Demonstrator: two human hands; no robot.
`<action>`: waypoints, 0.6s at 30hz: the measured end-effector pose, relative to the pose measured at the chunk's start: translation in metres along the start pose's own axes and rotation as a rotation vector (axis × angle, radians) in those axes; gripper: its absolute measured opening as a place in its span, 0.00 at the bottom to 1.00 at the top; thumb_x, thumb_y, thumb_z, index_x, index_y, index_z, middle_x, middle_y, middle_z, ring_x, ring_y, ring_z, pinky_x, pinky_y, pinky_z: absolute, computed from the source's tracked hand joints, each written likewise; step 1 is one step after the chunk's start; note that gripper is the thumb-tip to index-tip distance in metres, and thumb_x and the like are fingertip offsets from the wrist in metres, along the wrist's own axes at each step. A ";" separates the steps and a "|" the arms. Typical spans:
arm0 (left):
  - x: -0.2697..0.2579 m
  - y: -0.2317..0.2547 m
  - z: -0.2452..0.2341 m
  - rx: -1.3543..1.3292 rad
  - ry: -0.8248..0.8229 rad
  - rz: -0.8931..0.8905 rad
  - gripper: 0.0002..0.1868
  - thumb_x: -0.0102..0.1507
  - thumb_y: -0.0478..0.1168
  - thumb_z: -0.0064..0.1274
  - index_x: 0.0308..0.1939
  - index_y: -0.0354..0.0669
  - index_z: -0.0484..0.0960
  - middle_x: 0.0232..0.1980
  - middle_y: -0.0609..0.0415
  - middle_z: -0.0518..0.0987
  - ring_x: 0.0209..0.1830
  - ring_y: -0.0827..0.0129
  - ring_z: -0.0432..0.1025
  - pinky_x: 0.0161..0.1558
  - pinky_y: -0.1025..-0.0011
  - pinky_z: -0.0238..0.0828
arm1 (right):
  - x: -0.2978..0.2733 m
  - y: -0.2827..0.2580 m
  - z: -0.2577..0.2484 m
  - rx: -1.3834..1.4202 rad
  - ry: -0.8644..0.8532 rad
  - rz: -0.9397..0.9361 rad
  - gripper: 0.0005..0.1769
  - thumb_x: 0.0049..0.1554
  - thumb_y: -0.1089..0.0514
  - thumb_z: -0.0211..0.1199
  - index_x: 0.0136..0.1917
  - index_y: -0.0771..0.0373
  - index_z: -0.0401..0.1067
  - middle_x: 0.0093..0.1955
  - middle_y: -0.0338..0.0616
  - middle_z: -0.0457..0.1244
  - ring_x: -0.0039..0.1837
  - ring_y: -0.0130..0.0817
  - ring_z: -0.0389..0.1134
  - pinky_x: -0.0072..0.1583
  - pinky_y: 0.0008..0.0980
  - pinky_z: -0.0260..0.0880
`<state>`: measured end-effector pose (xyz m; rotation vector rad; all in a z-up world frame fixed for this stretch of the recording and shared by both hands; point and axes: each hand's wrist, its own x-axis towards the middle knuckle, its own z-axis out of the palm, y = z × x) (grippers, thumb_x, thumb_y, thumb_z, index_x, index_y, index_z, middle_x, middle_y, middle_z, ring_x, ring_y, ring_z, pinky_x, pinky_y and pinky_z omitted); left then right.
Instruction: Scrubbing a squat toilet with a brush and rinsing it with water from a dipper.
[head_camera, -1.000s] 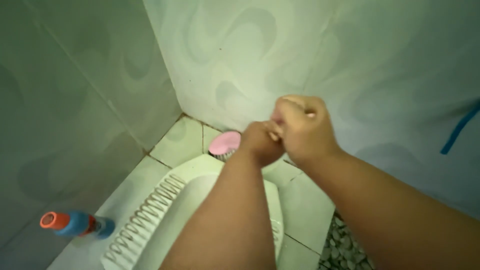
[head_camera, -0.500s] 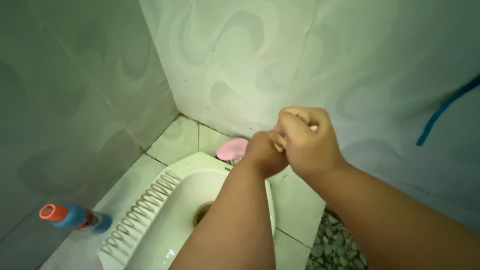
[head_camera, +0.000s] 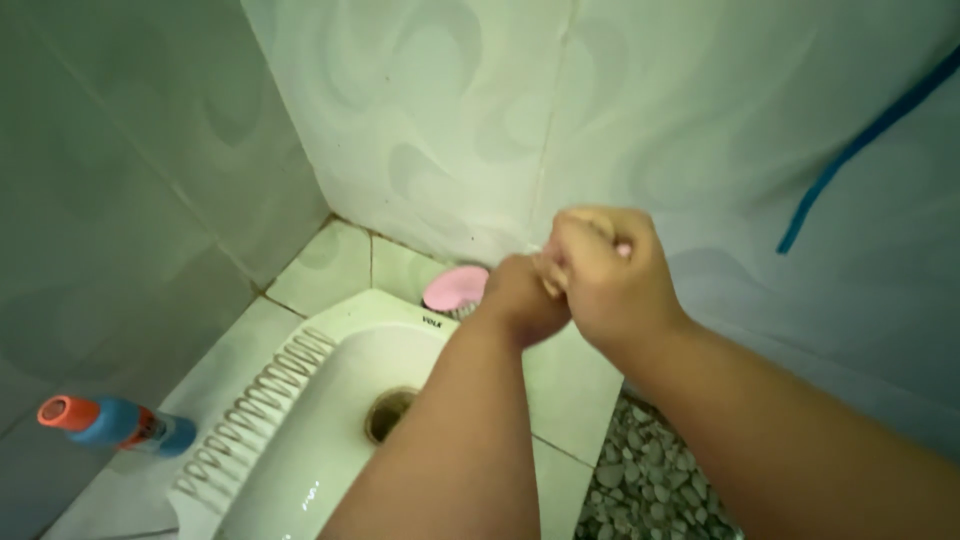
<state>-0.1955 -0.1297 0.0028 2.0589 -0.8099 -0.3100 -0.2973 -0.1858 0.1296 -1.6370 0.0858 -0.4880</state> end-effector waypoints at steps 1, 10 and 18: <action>0.009 -0.012 0.004 0.000 -0.001 -0.003 0.11 0.57 0.45 0.59 0.36 0.42 0.85 0.39 0.47 0.84 0.40 0.58 0.77 0.45 0.69 0.74 | 0.005 0.004 0.001 0.001 -0.001 0.003 0.16 0.53 0.65 0.46 0.24 0.67 0.58 0.25 0.41 0.55 0.31 0.27 0.54 0.35 0.31 0.55; 0.011 0.018 -0.006 0.016 -0.025 -0.087 0.15 0.58 0.49 0.58 0.40 0.44 0.85 0.42 0.45 0.85 0.45 0.56 0.79 0.46 0.64 0.74 | 0.017 0.012 -0.018 0.173 0.031 -0.005 0.17 0.55 0.64 0.49 0.25 0.68 0.59 0.25 0.41 0.54 0.31 0.29 0.56 0.34 0.33 0.56; 0.010 0.041 0.004 0.168 -0.072 -0.080 0.14 0.59 0.47 0.51 0.42 0.48 0.87 0.46 0.45 0.85 0.49 0.49 0.78 0.50 0.61 0.75 | 0.006 0.005 -0.040 -0.013 -0.009 0.001 0.16 0.54 0.64 0.47 0.25 0.66 0.60 0.25 0.41 0.56 0.31 0.28 0.57 0.37 0.31 0.61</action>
